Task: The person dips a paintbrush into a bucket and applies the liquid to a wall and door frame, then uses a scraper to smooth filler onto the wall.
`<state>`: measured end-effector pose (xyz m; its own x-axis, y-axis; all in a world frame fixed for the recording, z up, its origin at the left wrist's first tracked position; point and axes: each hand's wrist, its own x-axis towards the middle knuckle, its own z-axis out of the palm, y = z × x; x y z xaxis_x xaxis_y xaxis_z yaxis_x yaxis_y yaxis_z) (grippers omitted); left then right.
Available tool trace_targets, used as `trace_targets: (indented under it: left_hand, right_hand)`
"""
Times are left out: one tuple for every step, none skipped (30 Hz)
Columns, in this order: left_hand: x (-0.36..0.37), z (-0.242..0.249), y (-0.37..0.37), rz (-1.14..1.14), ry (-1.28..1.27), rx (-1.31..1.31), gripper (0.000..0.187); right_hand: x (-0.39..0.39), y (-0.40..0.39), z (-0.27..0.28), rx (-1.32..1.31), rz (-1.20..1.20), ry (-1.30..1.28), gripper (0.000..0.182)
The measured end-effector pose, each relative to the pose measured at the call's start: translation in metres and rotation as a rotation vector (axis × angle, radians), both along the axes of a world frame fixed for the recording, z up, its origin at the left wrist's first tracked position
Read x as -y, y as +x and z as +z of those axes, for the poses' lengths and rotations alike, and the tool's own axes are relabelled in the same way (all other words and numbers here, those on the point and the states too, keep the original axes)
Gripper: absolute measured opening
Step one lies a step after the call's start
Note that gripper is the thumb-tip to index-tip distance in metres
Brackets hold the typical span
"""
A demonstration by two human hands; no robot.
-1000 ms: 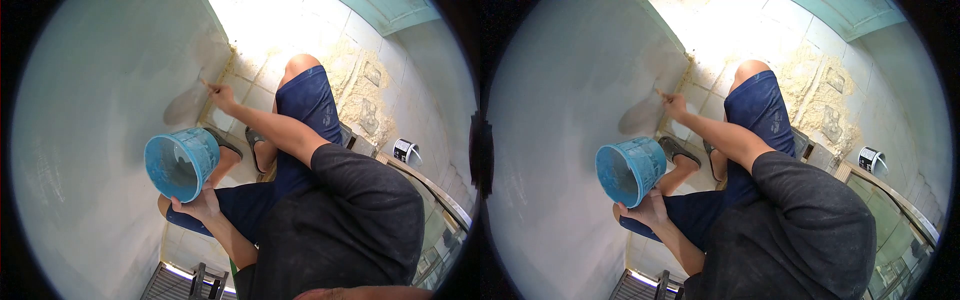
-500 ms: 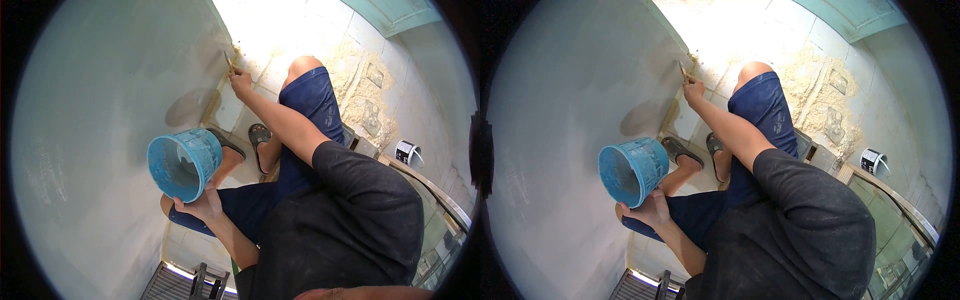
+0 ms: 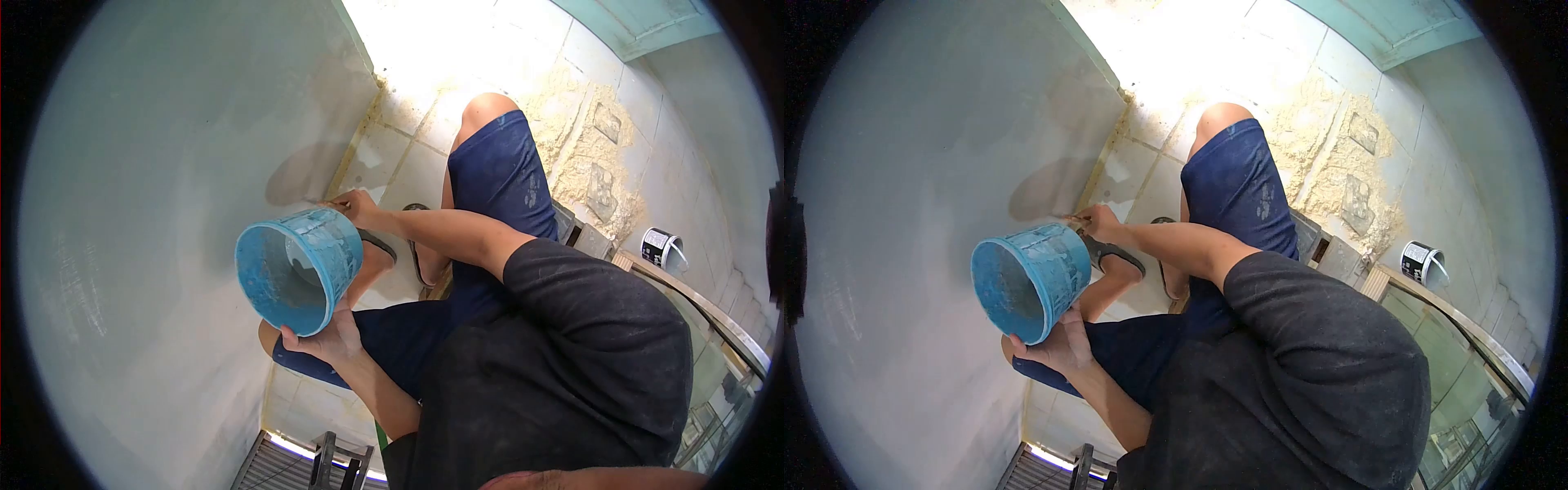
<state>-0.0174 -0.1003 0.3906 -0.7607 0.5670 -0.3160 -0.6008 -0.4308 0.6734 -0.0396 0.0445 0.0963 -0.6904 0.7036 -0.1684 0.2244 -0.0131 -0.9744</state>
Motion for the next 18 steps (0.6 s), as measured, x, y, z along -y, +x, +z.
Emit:
trace_targets:
  left_hand:
    - [0.001,-0.001,-0.001,-0.01,0.041,0.013,0.089]
    - [0.001,-0.001,-0.001,-0.009,0.044,0.012,0.089]
    - [0.001,-0.001,-0.001,-0.012,0.048,0.011,0.088]
    - [0.001,0.0,-0.001,-0.015,0.05,0.009,0.088]
    - [0.003,-0.001,-0.001,-0.013,0.047,0.007,0.088]
    - [0.005,-0.001,0.001,-0.005,0.048,0.008,0.088]
    - [0.006,0.0,0.002,0.004,0.05,0.008,0.087]
    - [0.006,0.002,0.004,0.01,0.048,0.004,0.087]
    - [0.007,0.004,0.006,0.022,0.032,-0.006,0.088]
    - [0.008,0.006,0.009,0.034,0.014,-0.016,0.088]
    - [0.008,0.009,0.012,0.041,0.008,-0.023,0.088]
    - [0.008,0.011,0.014,0.046,0.008,-0.027,0.088]
    - [0.008,0.013,0.017,0.05,0.009,-0.029,0.089]
    - [0.009,0.016,0.02,0.054,0.002,-0.033,0.089]
    - [0.009,0.017,0.02,0.055,-0.006,-0.035,0.089]
    - [0.009,0.017,0.021,0.055,-0.009,-0.037,0.089]
    - [0.009,0.017,0.021,0.057,-0.009,-0.036,0.089]
    - [0.009,0.016,0.021,0.066,-0.018,-0.032,0.09]
  right_hand:
    - [-0.003,-0.002,-0.007,-0.001,0.001,0.004,0.028]
    - [-0.012,-0.004,-0.013,0.111,-0.171,-0.028,0.021]
    - [-0.023,-0.004,-0.009,0.221,-0.343,-0.062,0.017]
    - [-0.04,-0.001,-0.007,0.245,-0.386,-0.137,0.018]
    - [-0.057,0.005,0.004,0.268,-0.428,-0.212,0.019]
    - [-0.065,0.004,0.009,0.266,-0.425,-0.214,0.019]
    - [-0.071,0.002,0.014,0.22,-0.543,-0.297,0.021]
    - [-0.073,0.001,0.015,0.173,-0.659,-0.381,0.023]
    - [-0.071,-0.001,0.017,0.17,-0.651,-0.384,0.023]
    - [-0.067,-0.003,0.019,0.21,-0.627,-0.402,0.027]
    - [-0.063,-0.006,0.018,0.249,-0.603,-0.42,0.031]
    - [-0.052,-0.016,0.006,0.247,-0.595,-0.427,0.031]
    - [-0.036,-0.029,-0.016,0.024,-0.559,-0.564,0.03]
    - [-0.025,-0.035,-0.028,-0.198,-0.518,-0.697,0.03]
    - [-0.018,-0.03,-0.012,-0.194,-0.516,-0.702,0.03]
    - [-0.007,-0.022,0.006,-0.044,-0.36,-0.513,0.03]
    - [0.0,-0.017,0.01,0.102,-0.203,-0.319,0.03]
    - [0.0,-0.012,0.008,0.103,-0.203,-0.317,0.03]
